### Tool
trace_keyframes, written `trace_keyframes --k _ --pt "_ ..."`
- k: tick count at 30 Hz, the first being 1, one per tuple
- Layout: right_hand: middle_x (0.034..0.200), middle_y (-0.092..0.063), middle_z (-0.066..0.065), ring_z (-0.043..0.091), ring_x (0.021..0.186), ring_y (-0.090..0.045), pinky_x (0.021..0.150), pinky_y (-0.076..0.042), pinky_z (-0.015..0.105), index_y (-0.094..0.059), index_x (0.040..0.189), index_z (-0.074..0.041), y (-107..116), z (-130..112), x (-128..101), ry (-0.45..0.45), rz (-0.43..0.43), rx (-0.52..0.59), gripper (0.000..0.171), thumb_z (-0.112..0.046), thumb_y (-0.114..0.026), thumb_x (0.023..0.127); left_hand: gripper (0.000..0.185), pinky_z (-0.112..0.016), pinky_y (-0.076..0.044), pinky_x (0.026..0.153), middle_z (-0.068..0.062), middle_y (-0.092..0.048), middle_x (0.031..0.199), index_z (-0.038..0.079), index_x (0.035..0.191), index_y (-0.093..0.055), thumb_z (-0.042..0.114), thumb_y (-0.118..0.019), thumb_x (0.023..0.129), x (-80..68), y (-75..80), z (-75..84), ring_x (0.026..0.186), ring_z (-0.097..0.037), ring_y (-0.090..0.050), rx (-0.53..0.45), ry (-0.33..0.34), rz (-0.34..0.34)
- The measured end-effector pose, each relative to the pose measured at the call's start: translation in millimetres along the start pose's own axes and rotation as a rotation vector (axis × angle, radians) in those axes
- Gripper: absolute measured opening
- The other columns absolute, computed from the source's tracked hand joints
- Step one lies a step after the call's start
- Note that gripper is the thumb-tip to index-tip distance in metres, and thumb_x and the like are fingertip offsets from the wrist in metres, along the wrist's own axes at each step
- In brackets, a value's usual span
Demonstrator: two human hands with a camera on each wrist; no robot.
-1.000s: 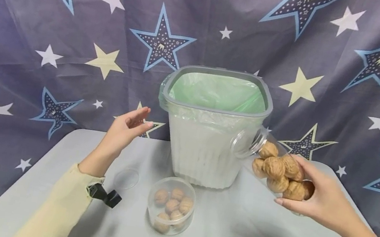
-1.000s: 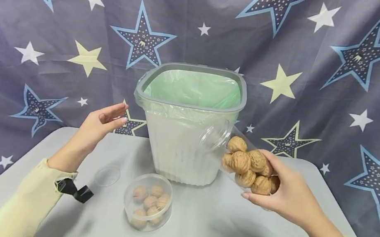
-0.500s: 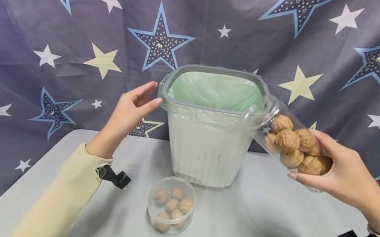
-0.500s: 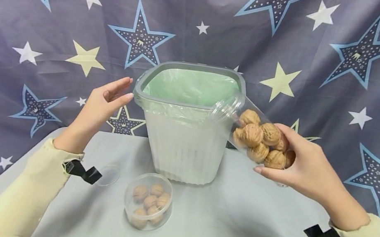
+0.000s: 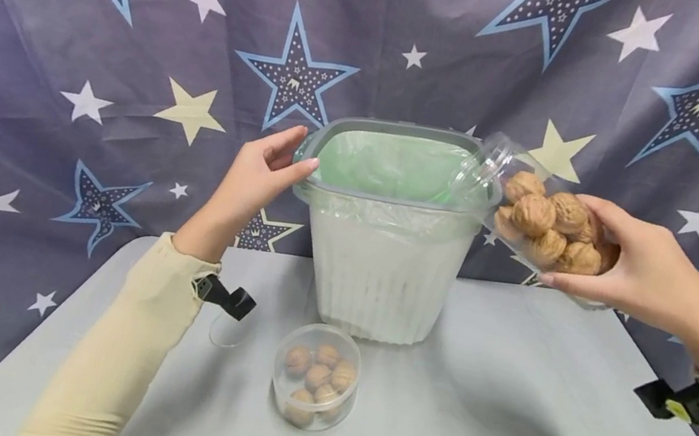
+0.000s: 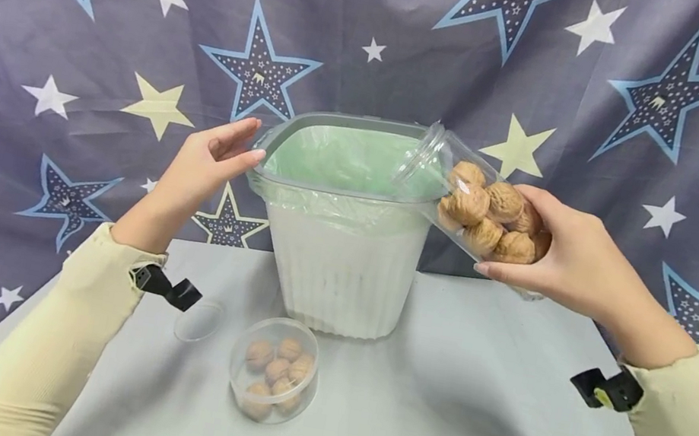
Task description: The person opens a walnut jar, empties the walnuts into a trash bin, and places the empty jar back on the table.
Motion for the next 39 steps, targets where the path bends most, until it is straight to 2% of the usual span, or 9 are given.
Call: trace_keyframes --k 3,10,15,27,34,39 --pt "0.092 -0.067 0.009 0.006 0.071 -0.052 0.057 -0.038 0.015 -0.054 0.130 -0.015 2 3 9 -0.014 -0.015 -0.019 0.084 -0.025 -0.092 0.055 0.065 -0.036 -0.032 0.110 -0.008 -0.038 0.148 0.005 0.143 -0.040 0.018 -0.069 0.086 5.4 -3.4 2.1 0.136 -0.023 -0.035 -0.006 -0.009 -0.028" --pt "0.091 -0.067 0.009 0.004 0.072 -0.050 0.059 -0.036 0.014 -0.055 0.128 -0.014 6 6 28 0.016 -0.021 -0.028 0.082 -0.025 -0.092 0.056 0.066 -0.033 -0.029 0.111 -0.013 -0.034 0.149 0.001 0.143 -0.036 0.015 -0.067 0.086 15.8 -10.4 -2.6 0.137 -0.023 -0.032 0.036 -0.021 -0.100" --pt "0.091 -0.067 0.009 0.005 0.069 -0.051 0.058 -0.036 0.016 -0.054 0.128 -0.014 8 7 39 0.012 -0.034 -0.051 0.079 -0.028 -0.090 0.059 0.067 -0.031 -0.028 0.112 -0.016 -0.033 0.150 -0.003 0.143 -0.035 0.011 -0.067 0.085 19.2 -15.6 -5.9 0.138 -0.023 -0.030 0.010 -0.010 -0.142" --pt "0.090 -0.064 0.009 0.016 0.071 -0.053 0.059 -0.038 0.021 -0.052 0.129 -0.011 3 2 69 0.076 -0.069 -0.080 0.078 -0.030 -0.088 0.062 0.069 -0.033 -0.030 0.111 -0.013 -0.033 0.150 0.000 0.144 -0.034 0.014 -0.067 0.086 22.1 -23.3 -5.6 0.138 -0.023 -0.031 0.000 0.023 -0.177" --pt "0.094 -0.063 0.011 0.023 0.075 -0.055 0.064 -0.042 0.036 -0.049 0.131 -0.009 -6 4 82 0.070 -0.112 -0.109 0.081 -0.036 -0.086 0.064 0.070 -0.032 -0.030 0.111 -0.013 -0.032 0.151 0.000 0.144 -0.033 0.016 -0.067 0.086 25.6 -23.4 -9.5 0.138 -0.024 -0.031 0.034 0.019 -0.188" --pt "0.097 -0.063 0.011 0.025 0.078 -0.056 0.068 -0.042 0.040 -0.050 0.129 -0.011 -9 4 91 0.079 -0.120 -0.121 0.077 -0.037 -0.085 0.066 0.069 -0.034 -0.032 0.110 -0.015 -0.034 0.149 0.000 0.144 -0.033 0.015 -0.066 0.086 27.3 -23.4 -10.2 0.136 -0.024 -0.034 0.027 0.009 -0.199"
Point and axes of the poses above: each hand's wrist, its own x-axis towards the middle knuckle, its own y-axis out of the back of the hand, z = x × y, the point moved 10 cm from there along x, towards the middle knuckle
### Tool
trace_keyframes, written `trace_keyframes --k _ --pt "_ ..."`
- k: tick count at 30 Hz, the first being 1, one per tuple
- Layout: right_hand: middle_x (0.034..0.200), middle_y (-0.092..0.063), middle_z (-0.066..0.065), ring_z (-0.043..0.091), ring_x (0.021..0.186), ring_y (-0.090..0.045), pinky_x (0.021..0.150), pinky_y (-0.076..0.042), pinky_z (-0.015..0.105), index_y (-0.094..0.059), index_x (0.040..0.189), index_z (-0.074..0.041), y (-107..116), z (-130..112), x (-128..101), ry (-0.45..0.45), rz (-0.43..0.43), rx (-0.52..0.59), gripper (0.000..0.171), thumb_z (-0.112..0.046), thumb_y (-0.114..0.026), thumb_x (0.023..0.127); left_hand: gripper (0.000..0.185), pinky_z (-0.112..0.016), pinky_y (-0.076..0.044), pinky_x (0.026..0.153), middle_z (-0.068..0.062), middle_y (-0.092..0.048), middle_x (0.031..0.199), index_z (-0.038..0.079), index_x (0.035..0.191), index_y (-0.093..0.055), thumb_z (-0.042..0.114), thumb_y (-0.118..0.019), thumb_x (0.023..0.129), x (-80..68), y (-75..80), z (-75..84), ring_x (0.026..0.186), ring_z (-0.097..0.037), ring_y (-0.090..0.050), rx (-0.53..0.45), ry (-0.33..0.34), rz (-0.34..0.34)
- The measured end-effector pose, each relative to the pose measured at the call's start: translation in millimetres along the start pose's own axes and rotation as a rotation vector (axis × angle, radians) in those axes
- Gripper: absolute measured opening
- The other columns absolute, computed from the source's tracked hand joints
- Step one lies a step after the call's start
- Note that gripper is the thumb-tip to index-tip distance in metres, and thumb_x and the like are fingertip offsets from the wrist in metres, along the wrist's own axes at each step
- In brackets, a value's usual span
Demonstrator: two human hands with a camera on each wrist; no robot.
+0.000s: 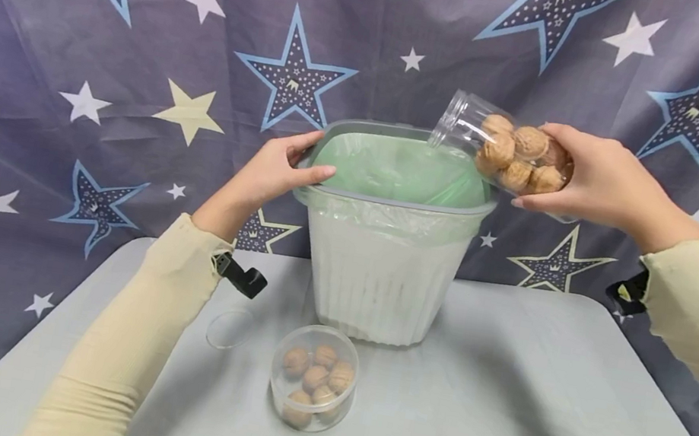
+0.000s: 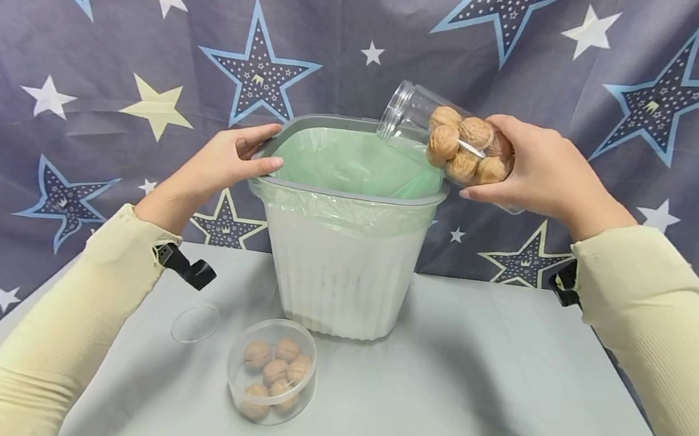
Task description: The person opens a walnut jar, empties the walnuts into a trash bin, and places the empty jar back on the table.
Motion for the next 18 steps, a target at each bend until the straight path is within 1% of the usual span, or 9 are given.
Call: trace_keyframes --k 3,9,12,18 --pt "0.101 -0.063 0.012 0.027 0.083 -0.057 0.072 -0.043 0.044 -0.050 0.130 -0.010 0 0 5 0.018 0.003 -0.003 0.077 -0.035 -0.085 0.066 0.070 -0.035 -0.033 0.109 -0.017 -0.034 0.149 -0.001 0.144 -0.032 0.014 -0.067 0.086 0.8 -1.1 0.1 0.135 -0.026 -0.036 0.001 -0.002 -0.007" --pt "0.104 -0.062 0.013 0.030 0.088 -0.057 0.078 -0.043 0.049 -0.050 0.130 -0.009 0 1 12 0.050 0.021 -0.020 0.078 -0.029 -0.087 0.064 0.072 -0.036 -0.036 0.107 -0.018 -0.033 0.149 -0.001 0.145 -0.030 0.016 -0.067 0.086 1.1 -1.6 1.5 0.135 -0.029 -0.036 0.049 0.011 -0.022" --pt "0.104 -0.062 0.013 0.030 0.088 -0.056 0.078 -0.043 0.049 -0.050 0.130 -0.008 0 2 15 0.067 0.030 -0.028 0.079 -0.027 -0.087 0.063 0.072 -0.036 -0.035 0.108 -0.018 -0.032 0.150 -0.001 0.145 -0.029 0.016 -0.067 0.086 1.6 -2.0 1.1 0.135 -0.028 -0.035 0.049 0.015 -0.028" --pt "0.102 -0.061 0.014 0.029 0.087 -0.055 0.076 -0.042 0.046 -0.050 0.129 -0.007 -2 2 19 0.109 0.054 -0.032 0.079 -0.023 -0.087 0.062 0.071 -0.034 -0.035 0.108 -0.017 -0.032 0.150 0.000 0.145 -0.030 0.016 -0.066 0.086 0.1 -1.5 -1.5 0.135 -0.025 -0.036 0.012 0.011 -0.020"
Point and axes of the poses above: each hand's wrist, its own x-axis towards the middle knuckle, its own y-axis out of the back of the hand, z = x × y, the point moved 10 cm from there along x, towards the middle knuckle
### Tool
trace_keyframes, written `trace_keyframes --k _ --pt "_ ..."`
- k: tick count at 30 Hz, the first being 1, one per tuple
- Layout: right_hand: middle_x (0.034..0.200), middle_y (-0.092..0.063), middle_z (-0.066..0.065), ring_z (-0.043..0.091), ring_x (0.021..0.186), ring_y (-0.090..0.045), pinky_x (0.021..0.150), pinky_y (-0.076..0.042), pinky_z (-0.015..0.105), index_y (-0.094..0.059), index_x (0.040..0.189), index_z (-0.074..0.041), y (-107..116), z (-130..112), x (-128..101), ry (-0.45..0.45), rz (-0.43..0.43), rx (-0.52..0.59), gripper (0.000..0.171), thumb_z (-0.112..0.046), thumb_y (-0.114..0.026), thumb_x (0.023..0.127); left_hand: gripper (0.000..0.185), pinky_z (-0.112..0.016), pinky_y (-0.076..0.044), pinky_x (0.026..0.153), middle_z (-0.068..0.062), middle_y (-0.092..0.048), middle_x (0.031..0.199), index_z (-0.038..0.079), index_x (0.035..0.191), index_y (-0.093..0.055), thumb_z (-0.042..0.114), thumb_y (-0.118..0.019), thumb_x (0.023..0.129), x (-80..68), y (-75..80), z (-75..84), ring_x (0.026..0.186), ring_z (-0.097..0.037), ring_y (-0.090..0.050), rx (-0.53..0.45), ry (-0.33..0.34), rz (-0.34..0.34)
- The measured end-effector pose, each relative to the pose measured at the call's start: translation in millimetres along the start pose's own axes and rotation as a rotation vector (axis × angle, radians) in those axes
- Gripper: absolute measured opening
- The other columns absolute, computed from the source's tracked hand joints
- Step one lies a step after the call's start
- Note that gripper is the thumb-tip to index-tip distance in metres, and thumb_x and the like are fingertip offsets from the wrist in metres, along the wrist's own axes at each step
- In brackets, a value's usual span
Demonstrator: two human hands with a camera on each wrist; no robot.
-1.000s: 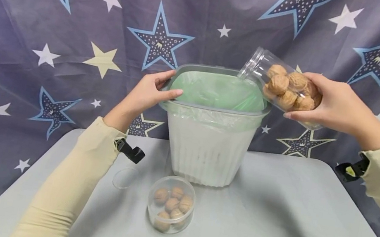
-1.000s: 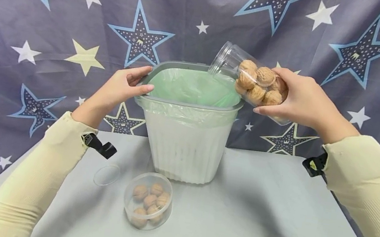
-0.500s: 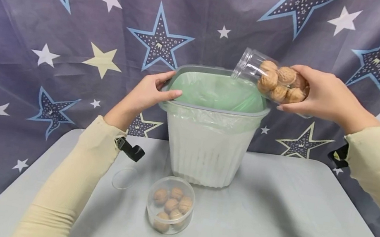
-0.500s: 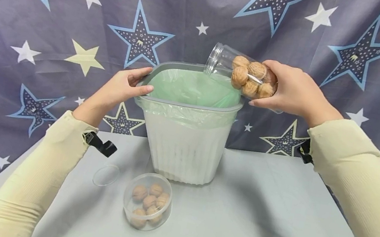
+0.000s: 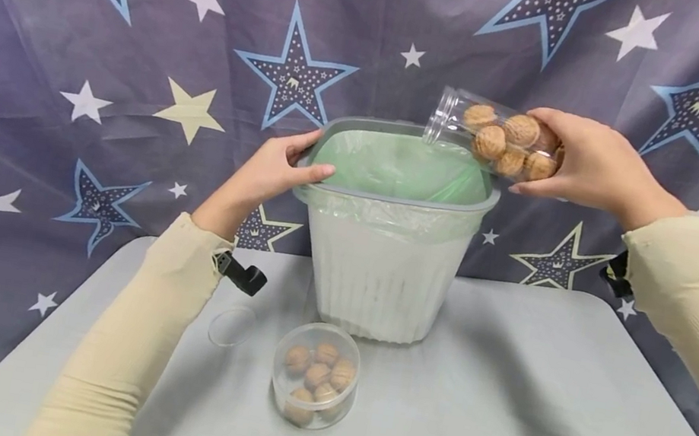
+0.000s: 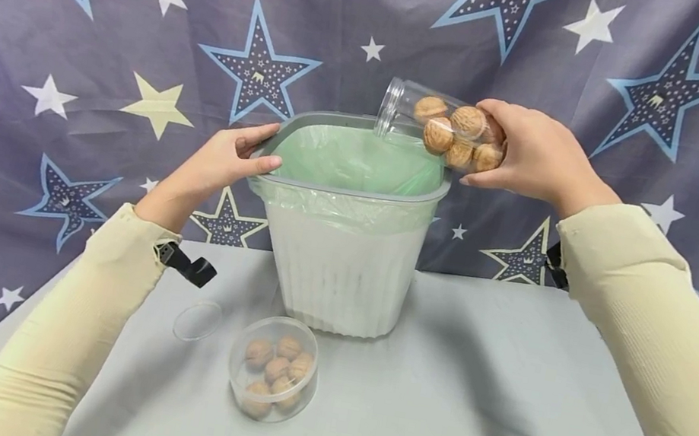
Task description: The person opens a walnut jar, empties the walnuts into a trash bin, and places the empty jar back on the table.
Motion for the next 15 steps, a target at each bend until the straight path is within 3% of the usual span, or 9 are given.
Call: trace_keyframes --k 15 --pt "0.103 -0.062 0.021 0.037 0.090 -0.055 0.078 -0.044 0.054 -0.048 0.131 -0.002 -1.7 -1.2 9.4 0.073 -0.019 -0.116 0.088 -0.024 -0.090 0.057 0.070 -0.034 -0.038 0.105 -0.017 -0.031 0.150 -0.001 0.145 -0.030 0.015 -0.065 0.087 -0.9 -0.3 -1.8 0.133 -0.028 -0.038 -0.025 -0.013 0.007"
Point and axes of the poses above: each hand's wrist, its own x-axis towards the middle knuckle, its own y-axis out of the back of the hand, z = x × y, the point moved 10 cm from there along x, towards the middle knuckle
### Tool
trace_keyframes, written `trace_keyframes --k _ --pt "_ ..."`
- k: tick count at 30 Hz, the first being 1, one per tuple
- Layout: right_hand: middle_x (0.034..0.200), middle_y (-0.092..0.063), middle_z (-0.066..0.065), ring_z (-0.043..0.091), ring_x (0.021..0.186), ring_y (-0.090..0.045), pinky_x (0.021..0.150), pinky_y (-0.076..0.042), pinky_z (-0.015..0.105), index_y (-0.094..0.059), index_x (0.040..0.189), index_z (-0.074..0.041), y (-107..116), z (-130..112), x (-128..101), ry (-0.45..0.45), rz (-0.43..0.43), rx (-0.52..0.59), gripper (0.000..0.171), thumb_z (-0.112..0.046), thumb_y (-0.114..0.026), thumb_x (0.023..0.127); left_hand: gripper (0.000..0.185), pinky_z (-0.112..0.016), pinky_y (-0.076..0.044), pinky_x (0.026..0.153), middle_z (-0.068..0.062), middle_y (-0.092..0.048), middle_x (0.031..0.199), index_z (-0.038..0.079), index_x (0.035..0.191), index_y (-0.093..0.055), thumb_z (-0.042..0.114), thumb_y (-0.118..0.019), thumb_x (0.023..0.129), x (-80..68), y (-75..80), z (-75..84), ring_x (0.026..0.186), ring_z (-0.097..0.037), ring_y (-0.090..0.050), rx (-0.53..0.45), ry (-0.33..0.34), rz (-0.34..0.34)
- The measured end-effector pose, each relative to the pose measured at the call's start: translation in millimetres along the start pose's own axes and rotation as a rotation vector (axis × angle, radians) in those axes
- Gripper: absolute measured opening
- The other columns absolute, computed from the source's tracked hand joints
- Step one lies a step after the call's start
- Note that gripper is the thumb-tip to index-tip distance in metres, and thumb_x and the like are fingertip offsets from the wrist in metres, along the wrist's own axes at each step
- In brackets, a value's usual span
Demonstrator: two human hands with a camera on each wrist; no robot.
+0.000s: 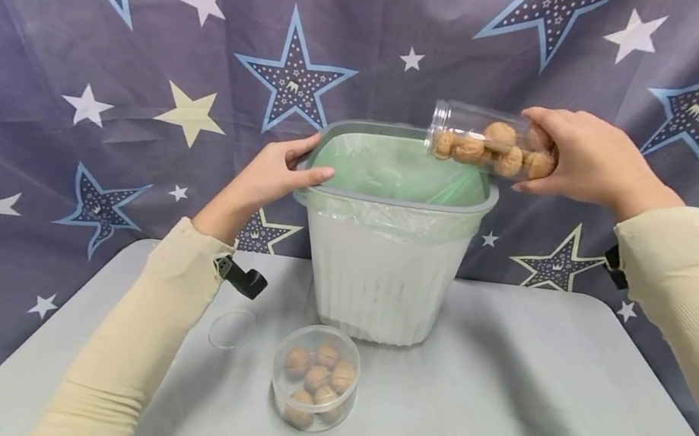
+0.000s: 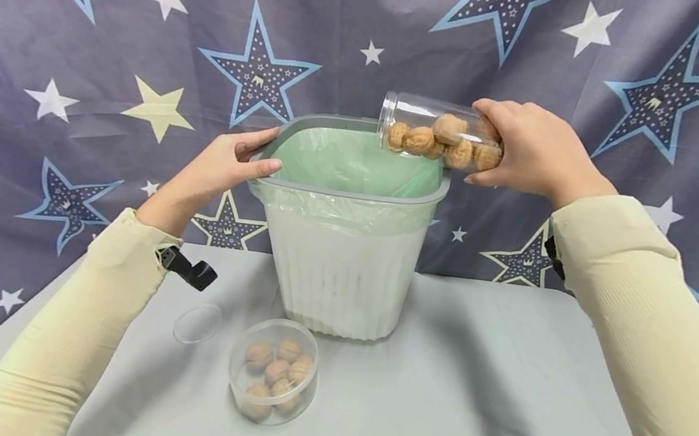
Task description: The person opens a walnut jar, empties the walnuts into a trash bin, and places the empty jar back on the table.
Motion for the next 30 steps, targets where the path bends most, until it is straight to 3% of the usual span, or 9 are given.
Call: trace_keyframes --k 14,25,30 --pt "0.111 -0.061 0.022 0.040 0.094 -0.054 0.082 -0.044 0.055 -0.048 0.131 -0.001 -1 -4 6 0.071 -0.007 -0.063 0.088 -0.025 -0.089 0.057 0.070 -0.034 -0.038 0.105 -0.017 -0.030 0.150 0.000 0.145 -0.029 0.016 -0.065 0.087 1.6 -0.5 -2.7 0.133 -0.029 -0.038 0.007 0.017 -0.011" --pt "0.115 -0.060 0.022 0.043 0.095 -0.055 0.085 -0.044 0.055 -0.049 0.127 0.000 -4 -27 20 0.200 0.013 -0.158 0.083 -0.028 -0.086 0.058 0.069 -0.032 -0.042 0.101 -0.016 -0.033 0.149 0.001 0.146 -0.029 0.016 -0.064 0.088 -0.4 -0.1 -0.8 0.128 -0.027 -0.045 0.044 0.025 -0.021" --pt "0.116 -0.059 0.021 0.042 0.095 -0.055 0.085 -0.044 0.056 -0.049 0.127 0.000 -5 -28 23 0.198 -0.013 -0.177 0.083 -0.025 -0.086 0.058 0.069 -0.028 -0.044 0.099 -0.017 -0.033 0.149 0.001 0.146 -0.028 0.016 -0.063 0.089 -1.5 -0.3 -0.5 0.128 -0.030 -0.044 0.050 0.017 -0.032"
Point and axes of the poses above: each hand's wrist, its own x-axis towards the middle knuckle, its own y-axis out of the back of the hand, z = x × y, the point moved 10 cm from there along x, towards the middle knuckle
